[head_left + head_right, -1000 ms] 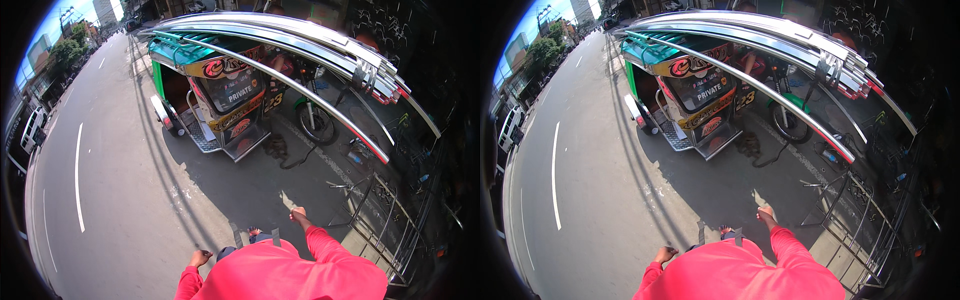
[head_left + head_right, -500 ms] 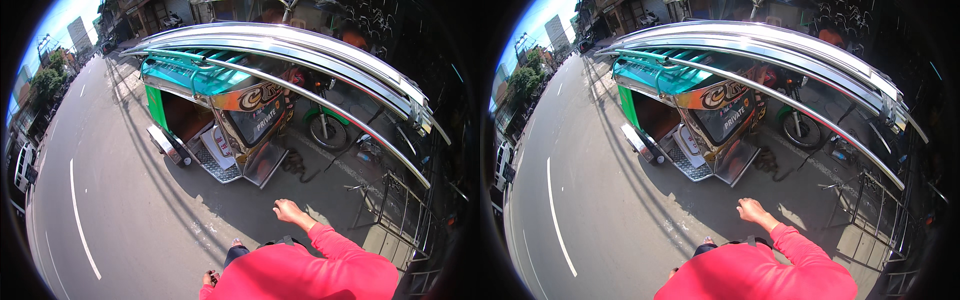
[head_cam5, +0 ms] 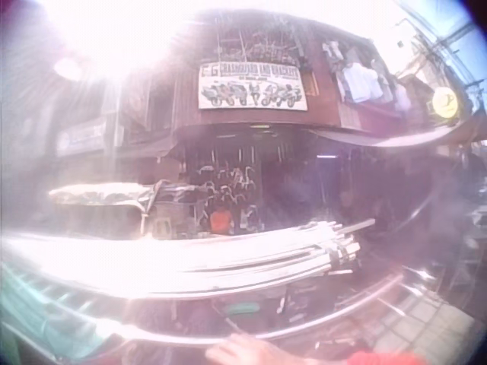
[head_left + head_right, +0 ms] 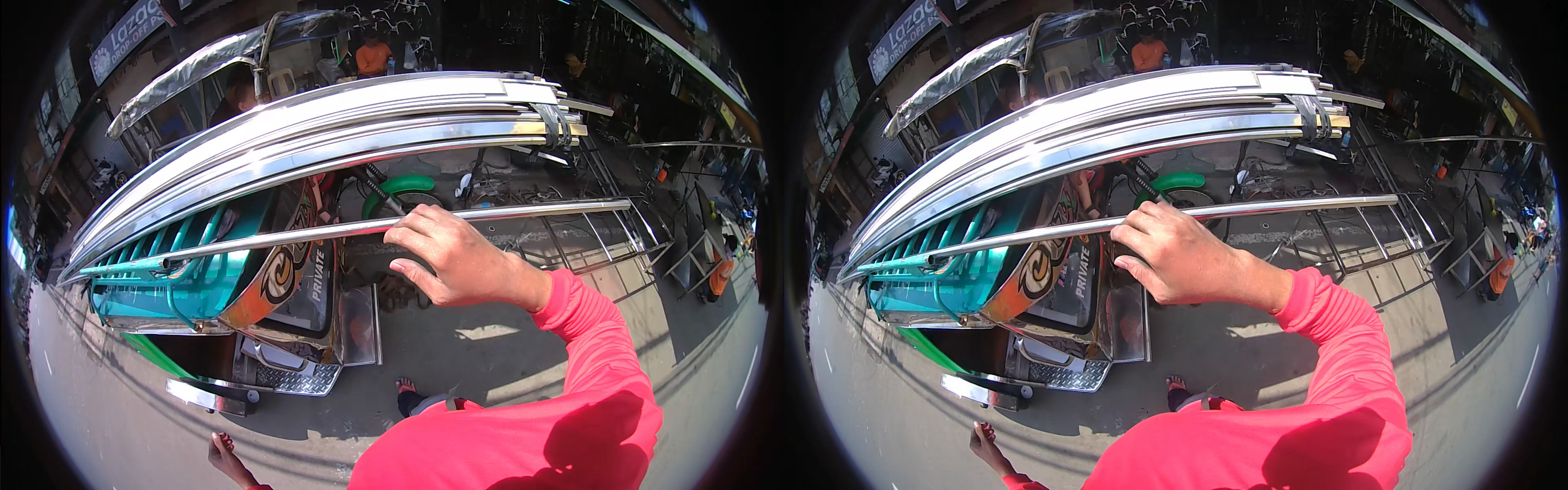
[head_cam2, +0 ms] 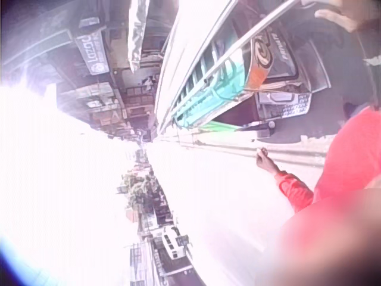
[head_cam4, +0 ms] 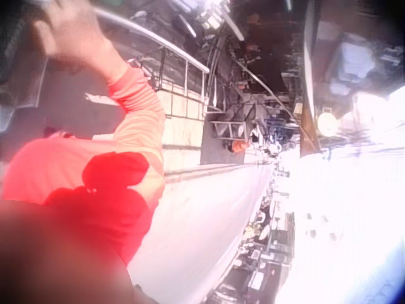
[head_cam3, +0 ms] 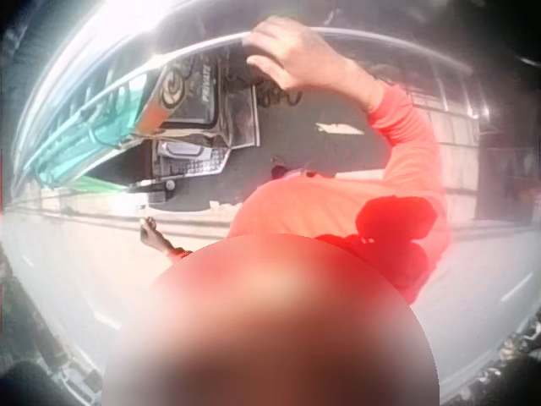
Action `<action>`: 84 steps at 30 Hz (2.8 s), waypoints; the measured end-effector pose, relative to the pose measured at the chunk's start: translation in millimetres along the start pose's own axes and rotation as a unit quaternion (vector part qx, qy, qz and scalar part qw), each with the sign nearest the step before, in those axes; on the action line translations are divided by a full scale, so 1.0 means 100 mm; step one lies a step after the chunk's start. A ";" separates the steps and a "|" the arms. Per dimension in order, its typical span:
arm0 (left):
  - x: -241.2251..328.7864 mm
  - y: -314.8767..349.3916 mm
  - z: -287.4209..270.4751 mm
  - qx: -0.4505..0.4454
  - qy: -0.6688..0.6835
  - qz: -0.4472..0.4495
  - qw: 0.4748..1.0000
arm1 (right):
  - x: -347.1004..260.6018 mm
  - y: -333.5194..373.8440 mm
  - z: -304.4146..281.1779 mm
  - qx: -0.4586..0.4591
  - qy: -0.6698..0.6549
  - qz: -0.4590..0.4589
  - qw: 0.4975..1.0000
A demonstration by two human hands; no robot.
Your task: The person picks up long metal profiles from the workshop floor and carries them to a parked auto rickshaw. They place the profiles on the rickshaw's roof rack, then return to the workshop to retrieve more profiles and repeat the process.
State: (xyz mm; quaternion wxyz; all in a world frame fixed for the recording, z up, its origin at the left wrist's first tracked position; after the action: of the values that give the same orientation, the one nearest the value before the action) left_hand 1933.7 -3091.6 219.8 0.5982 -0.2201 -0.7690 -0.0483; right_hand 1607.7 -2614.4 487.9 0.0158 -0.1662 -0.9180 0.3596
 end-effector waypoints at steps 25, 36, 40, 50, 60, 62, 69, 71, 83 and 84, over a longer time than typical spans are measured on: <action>4.14 -1.54 3.54 -0.243 -0.181 0.629 0.715 | 2.02 -0.51 -0.36 0.003 0.314 0.267 0.911; 3.75 -1.09 3.23 -0.253 -0.118 0.691 0.667 | 2.15 -0.47 -0.22 -0.027 0.383 0.288 0.877; 3.59 -1.13 3.12 -0.242 -0.142 0.669 0.688 | 2.32 -0.45 -0.23 -0.082 0.361 0.316 0.873; 3.26 -1.41 3.04 -0.250 -0.159 0.600 0.743 | 2.42 -0.34 -0.16 0.016 0.353 0.266 0.897; 3.28 -1.50 3.19 -0.190 -0.093 0.605 0.768 | 2.15 -0.37 -0.20 0.004 0.336 0.285 0.898; 3.27 -1.51 3.14 -0.188 -0.089 0.596 0.775 | 2.04 -0.35 -0.23 0.008 0.336 0.273 0.901; 3.19 -1.58 2.95 -0.149 -0.101 0.561 0.808 | 1.70 -0.26 -0.29 0.004 0.360 0.250 0.899; 3.17 -1.62 3.00 -0.146 -0.092 0.558 0.812 | 1.76 -0.29 -0.32 -0.047 0.337 0.286 0.896; 3.11 -1.72 3.22 -0.049 -0.071 0.534 0.841 | 1.80 -0.41 -0.19 -0.095 0.365 0.285 0.881; 3.11 -1.71 3.22 -0.046 -0.074 0.543 0.835 | 1.80 -0.40 -0.18 -0.092 0.354 0.306 0.879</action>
State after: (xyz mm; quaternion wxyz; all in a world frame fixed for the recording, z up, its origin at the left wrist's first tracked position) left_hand 1518.0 -3049.4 455.3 0.4587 -0.6325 -0.5648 0.2655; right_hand 1428.5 -2573.1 511.2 0.2140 -0.5555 -0.7836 0.1780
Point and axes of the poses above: each hand's wrist, its own y-axis away from the middle knuckle, its own z-axis out of the palm, x = y × z, the point moved 4 cm from there along -y, towards the middle knuckle, and after that the axes turned 1 degree about -y, right-handed, at the moved point
